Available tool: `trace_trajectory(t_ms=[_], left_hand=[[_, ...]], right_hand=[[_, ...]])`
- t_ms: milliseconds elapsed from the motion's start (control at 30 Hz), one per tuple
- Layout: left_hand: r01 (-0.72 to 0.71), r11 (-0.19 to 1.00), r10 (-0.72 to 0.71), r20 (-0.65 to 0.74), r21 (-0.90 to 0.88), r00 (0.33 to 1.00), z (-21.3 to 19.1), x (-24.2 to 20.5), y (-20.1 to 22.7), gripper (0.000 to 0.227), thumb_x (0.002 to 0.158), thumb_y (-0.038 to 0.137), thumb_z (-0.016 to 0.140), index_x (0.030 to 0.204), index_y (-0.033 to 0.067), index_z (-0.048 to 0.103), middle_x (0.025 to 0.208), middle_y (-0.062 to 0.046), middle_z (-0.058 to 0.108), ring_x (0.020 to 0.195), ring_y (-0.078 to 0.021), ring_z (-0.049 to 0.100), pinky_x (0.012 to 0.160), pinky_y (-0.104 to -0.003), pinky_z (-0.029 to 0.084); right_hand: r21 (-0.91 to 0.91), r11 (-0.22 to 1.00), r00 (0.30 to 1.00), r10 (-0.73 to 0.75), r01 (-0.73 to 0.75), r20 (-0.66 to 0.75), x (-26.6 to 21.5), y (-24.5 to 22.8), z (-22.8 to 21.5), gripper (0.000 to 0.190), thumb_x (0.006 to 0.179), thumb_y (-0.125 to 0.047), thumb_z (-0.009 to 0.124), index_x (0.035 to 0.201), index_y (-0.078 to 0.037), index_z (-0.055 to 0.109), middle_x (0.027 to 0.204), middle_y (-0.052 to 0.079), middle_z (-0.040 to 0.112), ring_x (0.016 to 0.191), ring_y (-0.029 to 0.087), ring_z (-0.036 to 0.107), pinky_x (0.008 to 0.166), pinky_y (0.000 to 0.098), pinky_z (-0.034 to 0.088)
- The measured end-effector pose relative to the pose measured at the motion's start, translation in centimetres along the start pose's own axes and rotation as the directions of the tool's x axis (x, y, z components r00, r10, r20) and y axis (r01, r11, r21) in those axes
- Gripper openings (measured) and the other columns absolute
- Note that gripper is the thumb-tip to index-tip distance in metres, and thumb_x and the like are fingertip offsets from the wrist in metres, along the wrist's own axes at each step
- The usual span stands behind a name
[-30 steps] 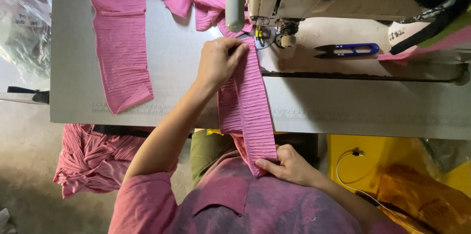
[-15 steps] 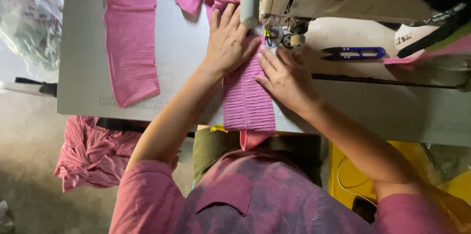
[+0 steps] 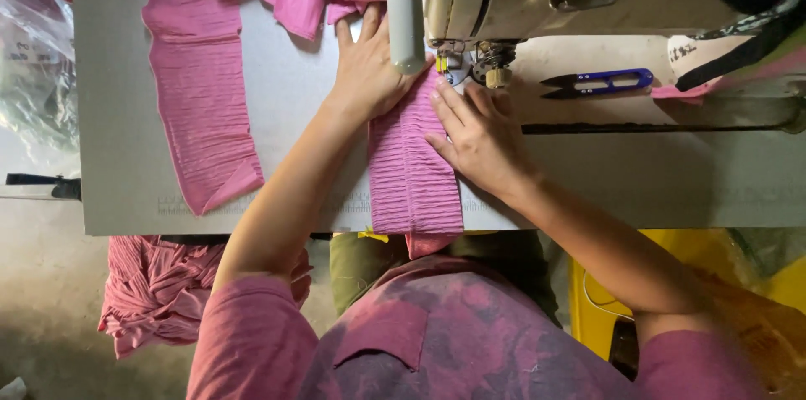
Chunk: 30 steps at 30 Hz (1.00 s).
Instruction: Folding, aligning, and trimming pink ribbed fabric strips at a sewing machine workstation.
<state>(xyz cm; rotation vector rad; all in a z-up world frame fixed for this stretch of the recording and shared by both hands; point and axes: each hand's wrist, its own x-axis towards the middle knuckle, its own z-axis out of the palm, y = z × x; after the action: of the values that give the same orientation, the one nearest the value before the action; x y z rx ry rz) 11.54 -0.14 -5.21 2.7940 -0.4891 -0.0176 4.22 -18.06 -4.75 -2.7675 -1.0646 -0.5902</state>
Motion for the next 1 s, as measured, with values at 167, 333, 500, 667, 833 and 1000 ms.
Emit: trace_trajectory(t_ms=[167,333,500,667,833,1000], left_hand=[[-0.15,0.982,0.175,-0.252,0.115,0.952,-0.1,0.5,-0.9,0.057,0.083,0.057,0.039,0.115,0.0098,0.045,0.109,-0.009,0.048,0.096,-0.027,0.039,0.073,-0.052,0.03],[0.02,0.998,0.013,-0.519,0.057,0.855,-0.8,-8.2,3.1,0.024,0.084,0.032,0.06,0.069,0.0174,0.048,0.063,0.0,0.045,0.053,-0.0221,0.051,0.042,-0.032,0.037],[0.139,0.943,-0.213,-0.228,-0.304,0.95,-0.8,-12.9,5.8,0.023,0.08,0.037,0.061,0.079,0.0141,0.055,0.069,-0.005,0.051,0.061,-0.0282,0.057,0.05,-0.036,0.044],[0.274,0.871,-0.366,-0.166,-0.408,0.916,-1.3,-13.2,5.9,0.02,0.081,0.04,0.06,0.075,0.0207,0.062,0.066,0.002,0.055,0.062,-0.0208,0.06,0.051,-0.029,0.045],[0.278,0.867,-0.377,-0.18,-0.414,0.909,-1.5,-13.3,6.2,0.019,0.08,0.034,0.061,0.072,0.0167,0.062,0.064,-0.003,0.055,0.063,-0.0259,0.059,0.053,-0.033,0.046],[0.275,0.883,-0.371,-0.207,-0.381,0.905,-1.4,-13.1,6.6,0.02,0.079,0.033,0.062,0.071,0.0158,0.063,0.065,-0.003,0.055,0.062,-0.0244,0.058,0.052,-0.033,0.045]], right_hand=[[0.086,0.995,0.997,0.053,-0.058,0.052,0.8,-0.8,-2.3,0.049,0.073,-0.029,0.071,0.109,-0.001,0.054,0.108,0.005,0.045,0.085,0.02,0.044,0.072,0.0324,0.037],[0.428,0.815,0.918,0.311,-0.392,0.247,-4.7,-3.6,-4.1,0.037,0.079,-0.04,0.059,0.082,-0.003,0.055,0.077,0.009,0.049,0.072,0.03,0.056,0.058,0.0376,0.047],[0.499,0.74,0.889,0.423,-0.45,0.175,-5.3,-5.7,-4.5,0.012,0.081,-0.024,0.061,0.074,-0.015,0.058,0.065,-0.003,0.05,0.062,0.016,0.057,0.055,0.0265,0.047],[0.741,0.32,0.756,0.54,-0.591,0.37,-4.9,-6.2,-5.2,0.007,0.075,-0.015,0.068,0.069,-0.015,0.063,0.056,-0.006,0.062,0.052,0.006,0.06,0.049,0.0186,0.049],[0.728,0.378,0.786,0.508,-0.572,0.353,-5.0,-6.3,-5.3,0.006,0.077,-0.013,0.065,0.083,-0.01,0.066,0.061,0.003,0.066,0.056,0.013,0.065,0.049,0.0248,0.052],[0.687,0.463,0.812,0.474,-0.56,0.342,-5.5,-6.1,-5.0,0.008,0.08,-0.014,0.061,0.086,-0.01,0.065,0.062,0.004,0.066,0.058,0.016,0.064,0.053,0.0271,0.052]])
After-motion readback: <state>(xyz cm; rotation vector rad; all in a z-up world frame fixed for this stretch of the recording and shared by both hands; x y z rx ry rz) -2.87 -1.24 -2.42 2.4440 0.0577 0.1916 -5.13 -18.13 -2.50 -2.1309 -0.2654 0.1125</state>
